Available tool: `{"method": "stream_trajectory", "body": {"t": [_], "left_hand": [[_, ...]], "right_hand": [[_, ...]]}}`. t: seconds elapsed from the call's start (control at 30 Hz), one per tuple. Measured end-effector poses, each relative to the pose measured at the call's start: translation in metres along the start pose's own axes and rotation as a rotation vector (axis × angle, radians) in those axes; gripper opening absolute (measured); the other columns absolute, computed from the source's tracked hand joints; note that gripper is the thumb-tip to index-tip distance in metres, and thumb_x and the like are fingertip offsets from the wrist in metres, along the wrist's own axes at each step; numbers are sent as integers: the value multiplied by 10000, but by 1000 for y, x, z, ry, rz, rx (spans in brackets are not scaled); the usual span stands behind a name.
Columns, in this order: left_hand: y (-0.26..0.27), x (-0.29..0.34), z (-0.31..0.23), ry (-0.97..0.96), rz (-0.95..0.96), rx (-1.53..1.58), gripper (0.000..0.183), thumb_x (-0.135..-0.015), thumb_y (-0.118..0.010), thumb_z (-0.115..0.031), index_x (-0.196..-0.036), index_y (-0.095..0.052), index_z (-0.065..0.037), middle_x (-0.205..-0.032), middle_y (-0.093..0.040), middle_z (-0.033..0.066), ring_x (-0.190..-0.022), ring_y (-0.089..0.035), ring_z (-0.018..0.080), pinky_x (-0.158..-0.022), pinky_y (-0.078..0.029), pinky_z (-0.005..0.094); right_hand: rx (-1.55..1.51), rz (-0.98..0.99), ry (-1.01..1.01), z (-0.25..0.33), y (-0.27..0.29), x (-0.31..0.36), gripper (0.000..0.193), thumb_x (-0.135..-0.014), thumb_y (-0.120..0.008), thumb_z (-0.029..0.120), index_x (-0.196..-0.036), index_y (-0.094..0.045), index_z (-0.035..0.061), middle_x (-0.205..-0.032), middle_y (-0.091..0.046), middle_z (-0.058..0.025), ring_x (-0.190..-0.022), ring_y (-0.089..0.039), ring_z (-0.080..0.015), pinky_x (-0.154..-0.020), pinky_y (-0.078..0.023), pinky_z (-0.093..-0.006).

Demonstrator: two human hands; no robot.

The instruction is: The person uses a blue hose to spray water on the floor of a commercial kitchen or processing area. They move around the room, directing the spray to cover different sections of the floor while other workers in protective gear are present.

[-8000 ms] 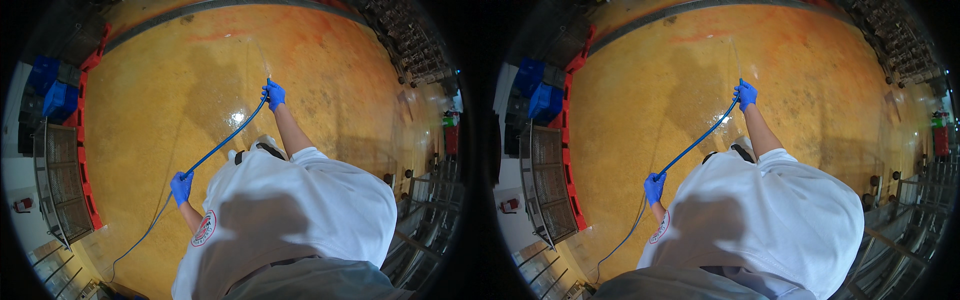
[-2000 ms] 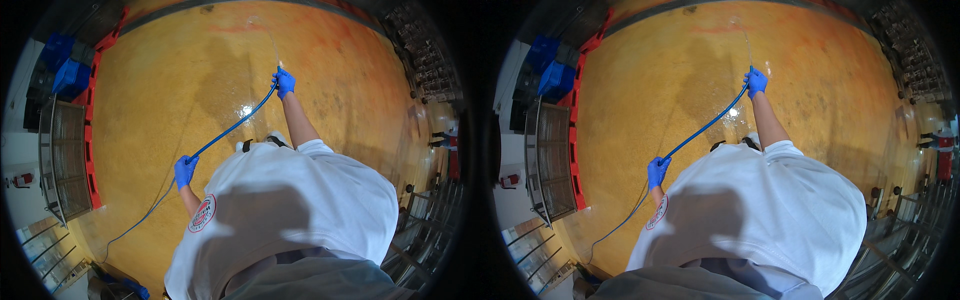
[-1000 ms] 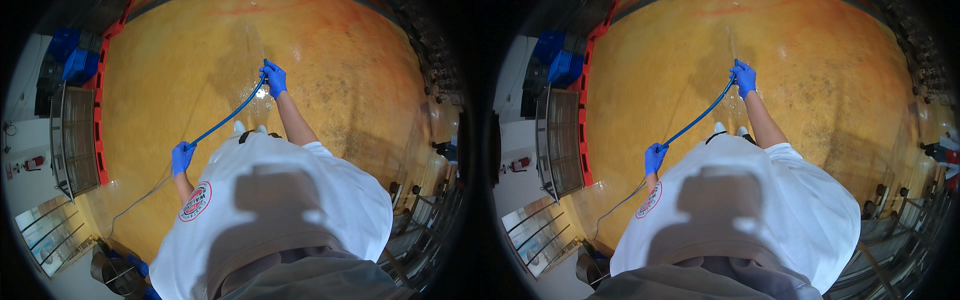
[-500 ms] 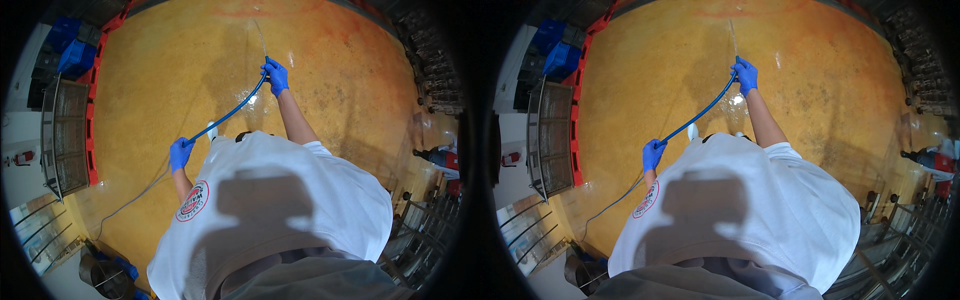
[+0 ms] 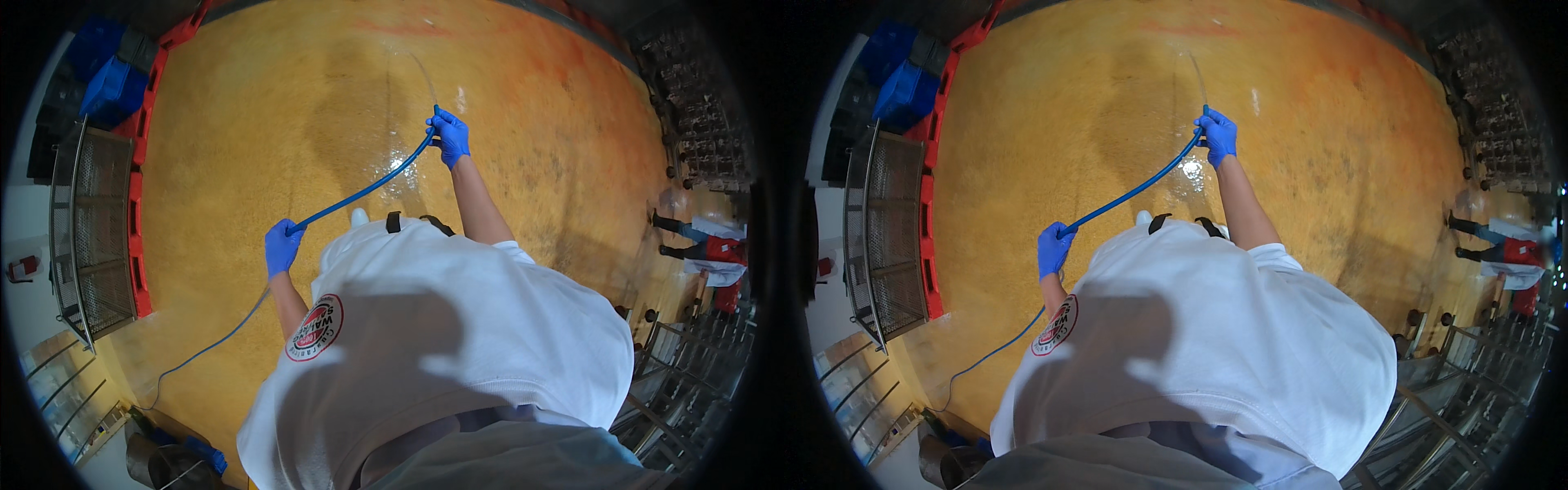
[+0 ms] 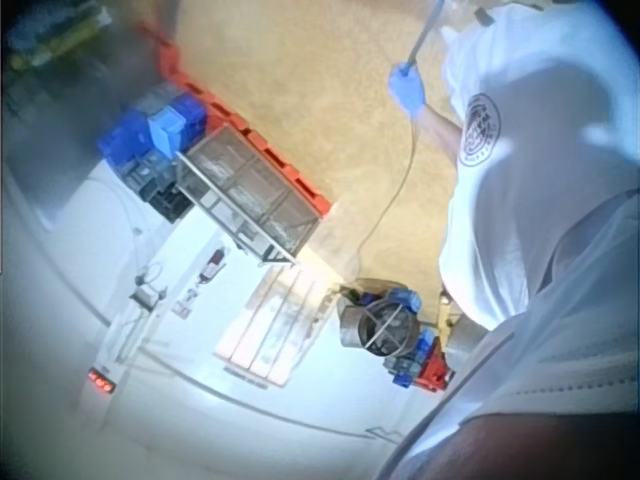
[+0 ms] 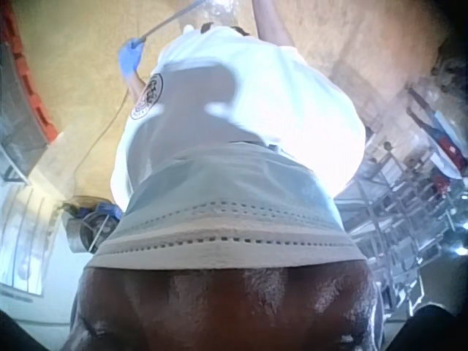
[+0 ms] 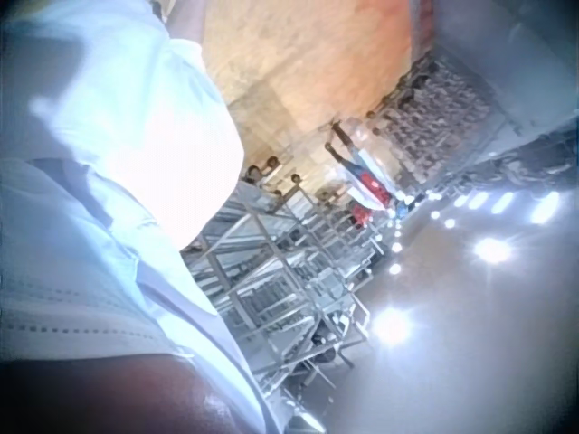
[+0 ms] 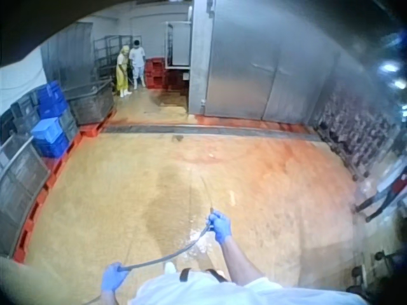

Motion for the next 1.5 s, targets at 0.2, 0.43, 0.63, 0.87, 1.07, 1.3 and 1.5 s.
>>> {"method": "stream_trajectory", "body": {"t": [0.2,0.43,0.63,0.87,1.07,1.3,1.5], "left_hand": [[21,-18,15,-1,15,58,158,-731,-678,-156,-695,-593,-27,-557,-523,83,-503,-459,145,-472,-361,308],[29,-48,29,-52,-16,51,165,-736,-669,-150,-687,-579,-20,-559,-513,89,-511,-454,143,-481,-360,307],[25,-62,22,-52,4,98,195,-742,-670,-162,-667,-557,-23,-543,-474,85,-512,-429,143,-479,-348,315],[17,-68,21,-33,38,108,213,-750,-672,-184,-675,-563,-17,-557,-489,118,-513,-435,176,-495,-362,326],[18,-74,20,-61,25,79,227,-752,-670,-193,-677,-561,-9,-576,-511,141,-519,-464,202,-508,-377,334],[14,-82,24,-108,72,-7,226,-738,-681,-190,-689,-565,-3,-602,-534,161,-532,-493,226,-532,-401,343],[10,-83,40,-62,128,4,258,-722,-700,-217,-676,-568,0,-600,-534,169,-526,-486,215,-526,-404,344]], "right_hand": [[6,-11,20,-4,-35,-2,214,-822,-543,100,-1022,-573,29,-773,-634,-65,-586,-584,-129,-444,-463,-281],[56,-10,43,6,-59,-14,200,-858,-551,138,-1042,-573,62,-827,-635,-61,-662,-590,-141,-523,-472,-305],[72,-9,80,23,-69,-22,226,-849,-545,118,-1065,-570,57,-834,-637,-64,-663,-591,-142,-529,-475,-304],[60,-7,118,35,-72,-28,250,-835,-540,115,-1067,-567,27,-809,-636,-69,-630,-588,-131,-489,-472,-283],[95,-31,43,19,-66,-37,148,-806,-546,106,-932,-587,40,-739,-612,-61,-586,-570,-145,-458,-476,-319],[66,-151,-348,-138,14,-52,106,-775,-508,101,-677,-548,91,-612,-518,-96,-542,-510,-202,-467,-452,-450],[149,-108,-528,-224,42,-24,145,-805,-473,117,-700,-544,46,-645,-546,-128,-561,-529,-231,-439,-445,-429]]}}
Point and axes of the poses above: each hand's wrist, its own x-axis away from the middle knuckle, its own y-axis out of the back of the hand, z = x × y, the point moved 6 cm from there along -x, towards the middle knuckle
